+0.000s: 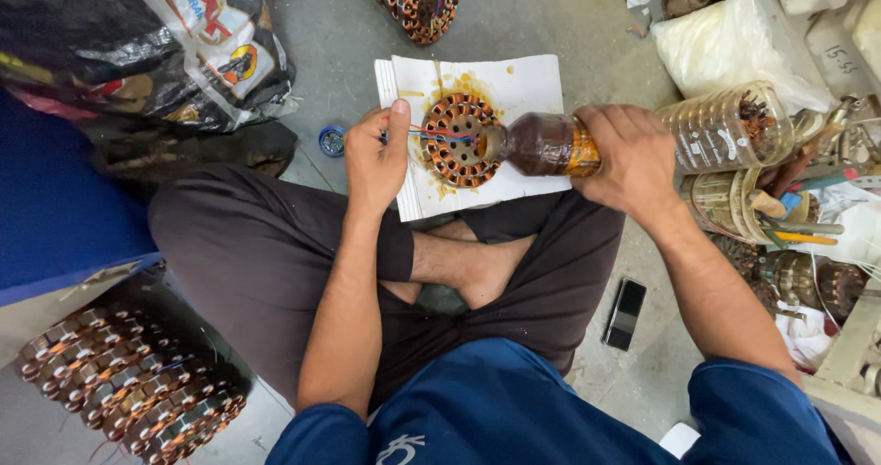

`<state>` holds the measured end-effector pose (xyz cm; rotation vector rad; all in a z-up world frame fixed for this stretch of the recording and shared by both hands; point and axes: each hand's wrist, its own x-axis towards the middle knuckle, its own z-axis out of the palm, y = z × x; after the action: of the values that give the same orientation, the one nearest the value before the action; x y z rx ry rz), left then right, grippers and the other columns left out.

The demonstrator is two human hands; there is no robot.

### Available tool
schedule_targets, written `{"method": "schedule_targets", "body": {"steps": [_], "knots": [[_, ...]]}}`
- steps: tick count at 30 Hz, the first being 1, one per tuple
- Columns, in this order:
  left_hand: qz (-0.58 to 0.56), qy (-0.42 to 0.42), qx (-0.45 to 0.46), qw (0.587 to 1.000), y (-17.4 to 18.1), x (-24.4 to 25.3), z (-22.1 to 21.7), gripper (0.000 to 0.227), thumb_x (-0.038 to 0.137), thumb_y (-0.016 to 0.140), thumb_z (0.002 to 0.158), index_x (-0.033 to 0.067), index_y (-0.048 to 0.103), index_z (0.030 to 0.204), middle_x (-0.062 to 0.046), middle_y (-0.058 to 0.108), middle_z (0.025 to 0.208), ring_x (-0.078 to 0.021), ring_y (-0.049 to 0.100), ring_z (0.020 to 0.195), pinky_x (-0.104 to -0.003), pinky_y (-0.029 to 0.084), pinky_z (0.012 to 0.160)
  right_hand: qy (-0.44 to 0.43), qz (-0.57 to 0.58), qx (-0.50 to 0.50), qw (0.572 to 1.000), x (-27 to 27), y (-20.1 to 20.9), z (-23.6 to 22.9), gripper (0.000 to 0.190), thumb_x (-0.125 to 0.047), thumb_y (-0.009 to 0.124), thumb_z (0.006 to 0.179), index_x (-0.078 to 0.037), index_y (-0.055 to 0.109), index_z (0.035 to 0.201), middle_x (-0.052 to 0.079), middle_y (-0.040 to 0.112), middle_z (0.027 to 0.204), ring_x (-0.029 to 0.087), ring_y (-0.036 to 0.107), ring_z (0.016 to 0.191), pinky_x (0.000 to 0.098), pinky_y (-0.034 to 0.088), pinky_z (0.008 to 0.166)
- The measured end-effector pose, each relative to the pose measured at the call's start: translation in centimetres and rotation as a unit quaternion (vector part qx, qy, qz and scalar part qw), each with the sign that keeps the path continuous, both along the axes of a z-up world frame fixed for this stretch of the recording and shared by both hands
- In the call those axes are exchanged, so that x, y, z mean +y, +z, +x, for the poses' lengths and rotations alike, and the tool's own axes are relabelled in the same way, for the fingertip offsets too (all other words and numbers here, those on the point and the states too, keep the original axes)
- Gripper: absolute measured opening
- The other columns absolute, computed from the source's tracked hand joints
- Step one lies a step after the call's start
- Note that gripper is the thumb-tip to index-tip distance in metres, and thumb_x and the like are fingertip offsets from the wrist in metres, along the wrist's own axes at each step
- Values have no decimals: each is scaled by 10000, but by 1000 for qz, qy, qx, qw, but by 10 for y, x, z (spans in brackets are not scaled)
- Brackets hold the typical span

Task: The person sits on the floor and pours a brown liquid from a plastic bottle onto copper-wound motor stators placed on a white paper. The person handles several stators one at a time, pouring the liquid into the slots and then placing them aside.

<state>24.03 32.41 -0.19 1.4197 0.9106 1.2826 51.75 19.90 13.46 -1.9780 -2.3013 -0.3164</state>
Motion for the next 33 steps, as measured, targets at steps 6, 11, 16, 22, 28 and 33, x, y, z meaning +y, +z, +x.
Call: {"method": "schedule_targets", "body": {"steps": [6, 11, 16, 22, 28, 33], "knots": [[1, 2, 10, 1000, 12, 0, 1, 387, 256, 587, 1085, -51, 637, 855, -122, 619, 731, -153, 557, 671, -329, 468, 663, -20, 18, -32, 999, 0, 2, 7, 693, -193, 850, 563, -49, 672, 1217, 135, 700, 1125, 353, 672, 1040, 453, 525, 925], [-6, 2, 16, 1000, 12, 1, 0, 399, 264, 577, 1095, -51, 633, 856, -117, 618, 734, -156, 550, 674, -326, 464, 665, -28, 31, -42, 998, 2, 2, 7, 649, -184, 862, 610, -68, 679, 1222, 119, 704, 1124, 341, 675, 1048, 445, 525, 912], [-4, 3, 8, 1000, 12, -1, 1, 396, 269, 569, 1095, -51, 652, 877, -102, 643, 764, -148, 589, 699, -319, 476, 679, -23, 52, -11, 998, 11, 0, 5, 610, -175, 870, 647, -70, 676, 1216, 121, 702, 1132, 348, 671, 1051, 443, 527, 919], [-8, -4, -8, 1000, 16, -2, -1, 379, 249, 571, 1099, -48, 668, 884, -99, 659, 800, -160, 611, 734, -313, 489, 709, -5, 45, -21, 999, 18, 5, 3, 608, -162, 862, 633, -64, 675, 1203, 123, 704, 1124, 346, 680, 1045, 437, 532, 933], [-13, -20, -7, 1000, 20, -5, -5, 346, 226, 568, 1089, -47, 684, 910, -103, 671, 825, -171, 637, 747, -311, 496, 715, 2, 46, -16, 999, 25, 3, -1, 621, -169, 867, 640, -58, 676, 1220, 124, 703, 1128, 344, 676, 1049, 442, 523, 943], [4, -34, -14, 999, 26, -5, -9, 333, 212, 557, 1094, -43, 687, 924, -106, 684, 866, -189, 668, 784, -314, 508, 745, 1, 33, -38, 999, 32, 5, -2, 639, -172, 864, 615, -59, 680, 1216, 116, 702, 1127, 333, 672, 1050, 440, 525, 943]]}}
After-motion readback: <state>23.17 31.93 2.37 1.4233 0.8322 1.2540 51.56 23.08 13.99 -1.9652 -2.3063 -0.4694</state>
